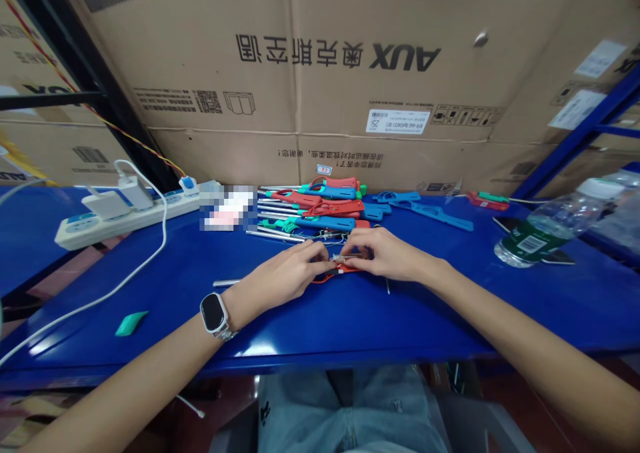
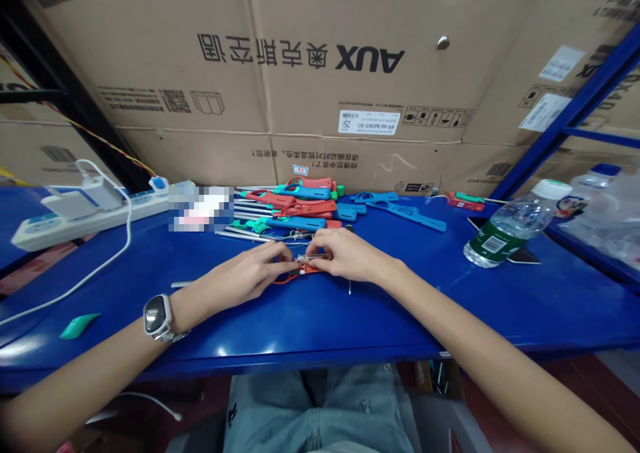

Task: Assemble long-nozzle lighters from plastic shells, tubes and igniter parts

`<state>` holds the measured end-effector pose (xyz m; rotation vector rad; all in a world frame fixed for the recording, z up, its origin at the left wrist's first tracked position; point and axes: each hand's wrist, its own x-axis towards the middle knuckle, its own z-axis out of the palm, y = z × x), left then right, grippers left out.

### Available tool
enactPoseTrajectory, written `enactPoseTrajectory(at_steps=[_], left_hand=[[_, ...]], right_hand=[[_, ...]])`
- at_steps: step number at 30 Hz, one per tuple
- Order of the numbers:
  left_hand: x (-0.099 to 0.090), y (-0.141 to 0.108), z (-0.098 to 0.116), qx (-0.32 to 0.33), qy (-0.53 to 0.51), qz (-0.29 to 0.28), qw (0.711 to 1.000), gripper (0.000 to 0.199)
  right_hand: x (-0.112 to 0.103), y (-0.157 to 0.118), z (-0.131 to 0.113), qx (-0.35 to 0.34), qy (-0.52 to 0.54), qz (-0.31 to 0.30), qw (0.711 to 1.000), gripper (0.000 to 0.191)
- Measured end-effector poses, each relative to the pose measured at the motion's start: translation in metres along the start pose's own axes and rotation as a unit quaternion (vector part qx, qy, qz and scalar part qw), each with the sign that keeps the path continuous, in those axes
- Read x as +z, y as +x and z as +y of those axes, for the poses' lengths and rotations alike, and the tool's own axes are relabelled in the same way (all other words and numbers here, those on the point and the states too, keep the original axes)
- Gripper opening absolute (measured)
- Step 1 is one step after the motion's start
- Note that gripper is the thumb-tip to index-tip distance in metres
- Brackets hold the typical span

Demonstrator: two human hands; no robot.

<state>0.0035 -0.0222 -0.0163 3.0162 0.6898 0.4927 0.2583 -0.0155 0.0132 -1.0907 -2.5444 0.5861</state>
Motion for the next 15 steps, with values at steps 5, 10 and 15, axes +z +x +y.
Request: enactPoseTrajectory(at_steps=[5,10,15], left_hand=[[-0.002,0.001,0.005,-0.009,0.026,-0.01,1.0,0.049],[0.001,0.002,0.004,-0.011,0.065,-0.03,0.997,0.052],[0.002,0.003,0.002,-0.006,0.075,-0.033,0.997,0.052]], right_hand=[[-0.004,0.0,-0.002,-0.003,-0.017,-0.015,1.0,0.01],[-0.009,0.004,-0.011,0.033,-0.086,-0.053,0.994,0.017],[-0.014,0.009,-0.014,0.032,-0.085,-0.074,0.993,0.011]])
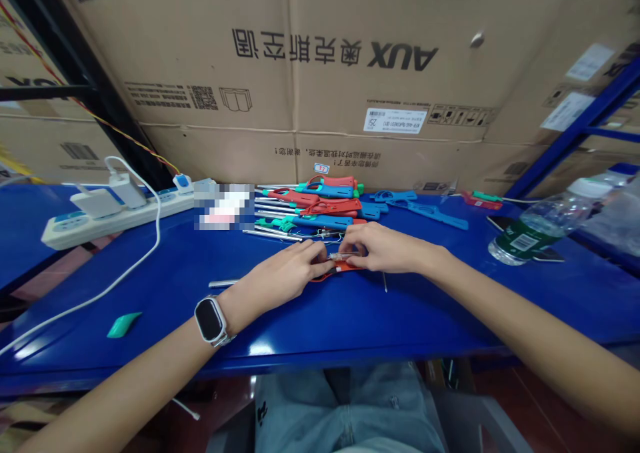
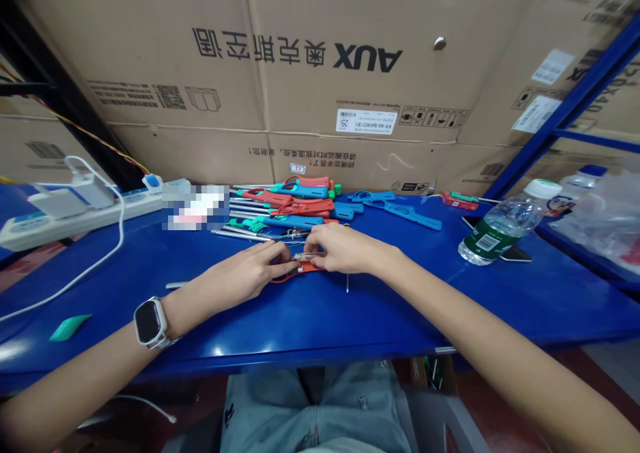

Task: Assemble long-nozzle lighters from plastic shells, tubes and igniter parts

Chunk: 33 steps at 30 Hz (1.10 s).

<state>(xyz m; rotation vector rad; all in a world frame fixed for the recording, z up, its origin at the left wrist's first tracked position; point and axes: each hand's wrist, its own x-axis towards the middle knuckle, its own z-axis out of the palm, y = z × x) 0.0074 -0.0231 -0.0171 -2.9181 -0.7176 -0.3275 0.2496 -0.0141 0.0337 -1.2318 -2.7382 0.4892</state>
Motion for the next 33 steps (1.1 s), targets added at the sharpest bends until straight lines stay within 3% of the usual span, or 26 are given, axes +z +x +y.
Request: enactPoseTrajectory(at_steps=[8,12,16,19,27,33], left_hand=[[-0.002,-0.001,0.004,-0.002,0.003,0.017,1.0,0.035],[-0.005,-0.003,0.005,-0.029,-0.023,0.027,0.999,0.025],[-0.006,-0.005,0.003,-0.036,-0.062,0.029,0.997,0.028],[-0.006,-0.006,0.002,-0.04,-0.077,0.03,0.996,0.031],[-0.004,-0.006,0.002,-0.032,-0.1,0.042,0.994,0.034],[-0.003,-0.006,0.002,-0.03,-0.09,0.049,0.994,0.035]], right_hand=[[0.015,-0.014,0.003,-0.058,-0.002,0.051,0.997,0.027],[0.024,-0.021,-0.004,-0.056,-0.094,0.058,0.992,0.033],[0.034,-0.026,-0.012,-0.043,-0.205,0.068,0.976,0.041],[0.042,-0.029,-0.012,-0.042,-0.227,0.097,0.968,0.041],[0.043,-0.027,-0.011,-0.065,-0.179,0.128,0.973,0.033],[0.044,-0.025,-0.008,-0.034,-0.036,0.139,0.989,0.029]])
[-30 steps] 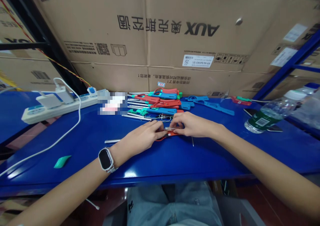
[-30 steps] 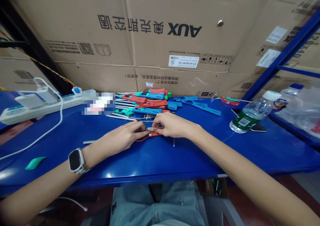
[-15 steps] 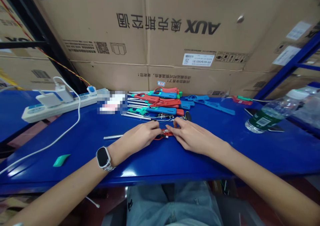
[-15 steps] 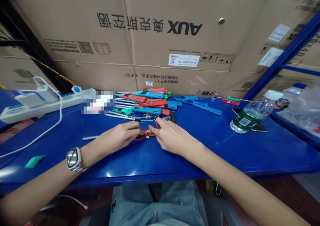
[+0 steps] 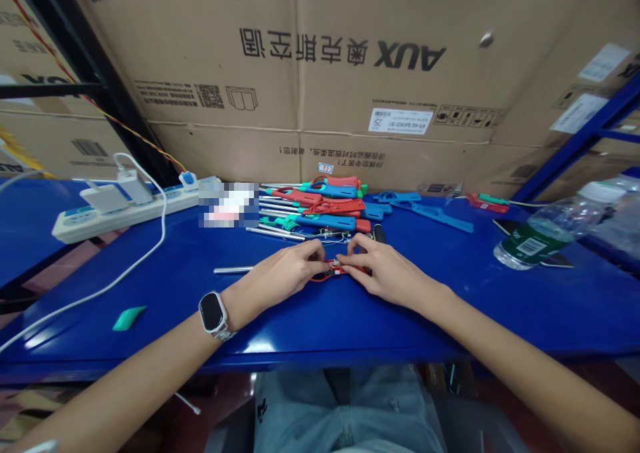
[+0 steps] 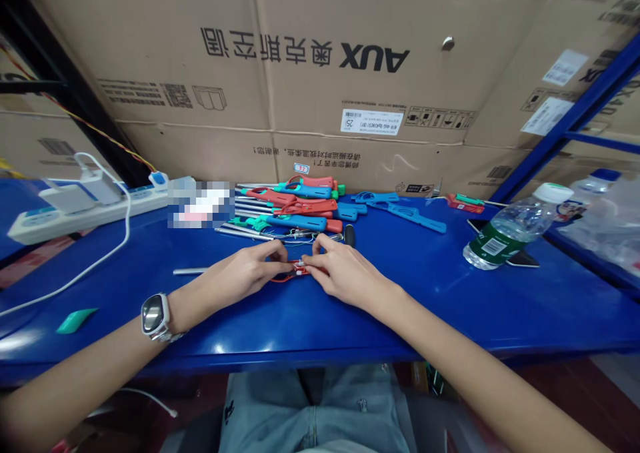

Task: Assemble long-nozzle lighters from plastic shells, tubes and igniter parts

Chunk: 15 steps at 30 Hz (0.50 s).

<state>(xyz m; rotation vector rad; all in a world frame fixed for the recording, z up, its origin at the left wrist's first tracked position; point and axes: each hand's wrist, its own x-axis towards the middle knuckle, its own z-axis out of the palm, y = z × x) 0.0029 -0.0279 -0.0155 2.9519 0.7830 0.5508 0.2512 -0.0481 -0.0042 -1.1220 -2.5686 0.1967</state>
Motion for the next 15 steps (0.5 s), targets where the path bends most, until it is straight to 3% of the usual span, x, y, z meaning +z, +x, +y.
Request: enactPoseTrajectory(at_steps=[7,15], left_hand=[[0.0,0.0,0.001,-0.012,-0.009,-0.001,1.0,0.03],[-0.009,-0.002,-0.016,-0.051,-0.109,-0.002,0.993,0.02]], right_hand=[[-0.001,0.008,0.008,0.026,0.049,-0.022,0.998,0.023],[-0.017,0.003,-0.008,0.002,-0.11,-0.101,0.989,0.037]])
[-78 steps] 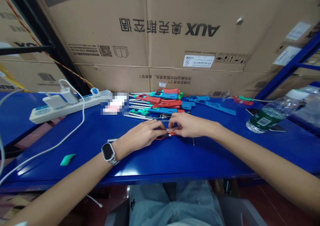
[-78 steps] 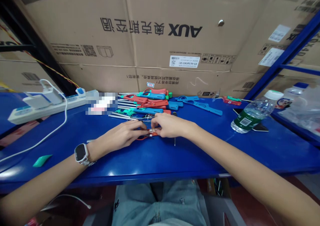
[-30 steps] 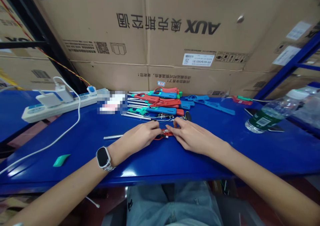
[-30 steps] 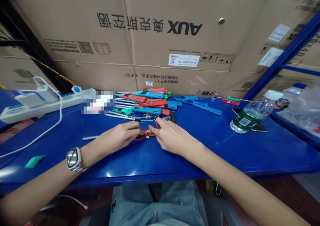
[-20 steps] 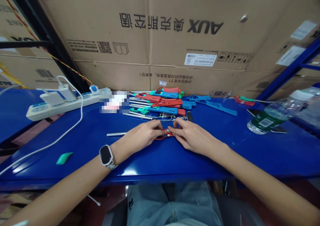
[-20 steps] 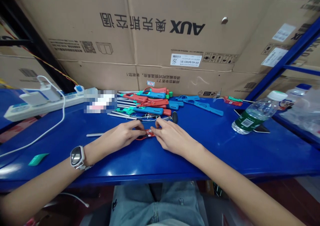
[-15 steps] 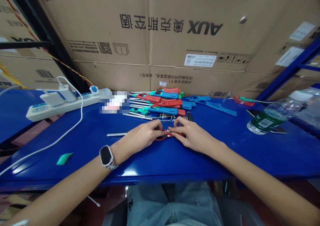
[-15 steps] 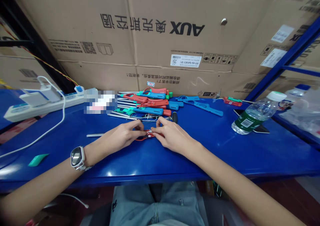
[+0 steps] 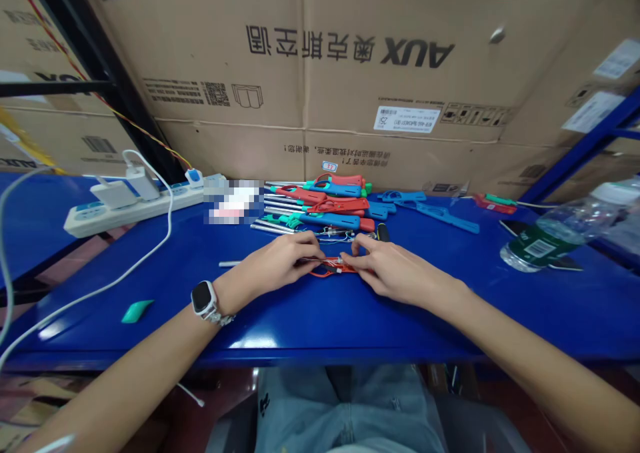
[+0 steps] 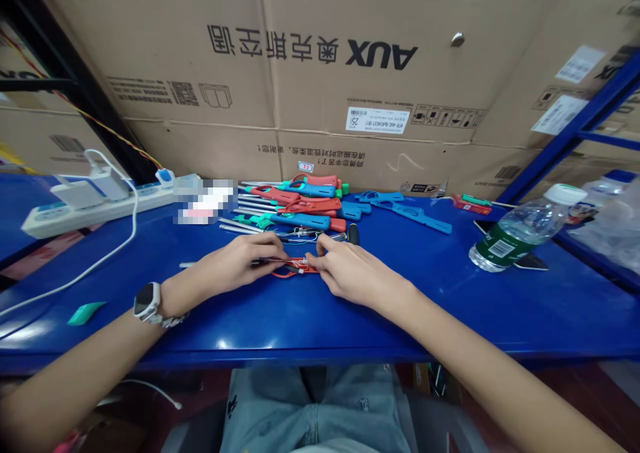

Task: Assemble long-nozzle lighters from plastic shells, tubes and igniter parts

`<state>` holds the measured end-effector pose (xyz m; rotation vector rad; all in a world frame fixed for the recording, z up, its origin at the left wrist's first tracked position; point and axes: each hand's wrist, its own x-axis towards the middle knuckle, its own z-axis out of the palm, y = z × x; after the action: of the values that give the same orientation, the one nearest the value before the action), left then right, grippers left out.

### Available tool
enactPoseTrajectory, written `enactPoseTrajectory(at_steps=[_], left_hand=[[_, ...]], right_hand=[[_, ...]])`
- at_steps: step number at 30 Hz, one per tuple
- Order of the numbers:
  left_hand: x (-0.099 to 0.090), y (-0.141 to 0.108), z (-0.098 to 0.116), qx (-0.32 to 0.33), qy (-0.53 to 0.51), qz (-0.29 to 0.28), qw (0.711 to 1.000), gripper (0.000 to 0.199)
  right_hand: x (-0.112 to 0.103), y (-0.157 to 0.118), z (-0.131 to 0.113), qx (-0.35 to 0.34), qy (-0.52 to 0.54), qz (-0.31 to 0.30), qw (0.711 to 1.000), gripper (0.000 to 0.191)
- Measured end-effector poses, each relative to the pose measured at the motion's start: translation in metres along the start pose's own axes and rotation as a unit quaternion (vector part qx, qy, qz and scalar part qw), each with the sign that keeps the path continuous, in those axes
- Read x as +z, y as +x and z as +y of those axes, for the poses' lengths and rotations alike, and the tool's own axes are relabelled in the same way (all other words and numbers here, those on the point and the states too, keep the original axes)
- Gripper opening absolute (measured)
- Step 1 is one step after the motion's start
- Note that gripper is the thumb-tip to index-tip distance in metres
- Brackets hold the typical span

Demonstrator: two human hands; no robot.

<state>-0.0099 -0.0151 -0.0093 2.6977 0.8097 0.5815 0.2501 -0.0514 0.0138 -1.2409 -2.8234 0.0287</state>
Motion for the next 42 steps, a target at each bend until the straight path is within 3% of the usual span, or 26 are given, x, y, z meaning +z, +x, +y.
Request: enactPoseTrajectory(at_steps=[6,16,24,28,36,42], left_hand=[[-0.015,-0.002,-0.001,-0.042,-0.059,-0.018,0.997,0.023],[-0.021,-0.005,-0.005,-0.083,-0.094,-0.042,0.991,0.024],[-0.029,-0.011,-0.006,-0.121,-0.083,-0.053,0.988,0.037],[-0.031,-0.013,-0.008,-0.112,-0.094,-0.065,0.987,0.042],[-0.024,-0.01,-0.008,-0.033,-0.065,-0.052,0.996,0.04],[-0.026,-0.014,-0.011,-0.095,-0.077,-0.044,0.992,0.048]], right_hand=[[0.005,-0.01,-0.022,0.019,-0.105,0.031,0.994,0.043],[0.001,0.005,-0.009,0.011,-0.007,0.115,0.993,0.034],[0.0,0.027,-0.008,-0.042,0.074,0.042,0.995,0.014],[0.003,0.026,-0.005,-0.058,0.076,0.056,0.994,0.016],[0.007,0.019,0.003,-0.045,0.096,0.084,0.991,0.013],[0.009,0.016,0.007,-0.035,0.139,0.085,0.986,0.015]])
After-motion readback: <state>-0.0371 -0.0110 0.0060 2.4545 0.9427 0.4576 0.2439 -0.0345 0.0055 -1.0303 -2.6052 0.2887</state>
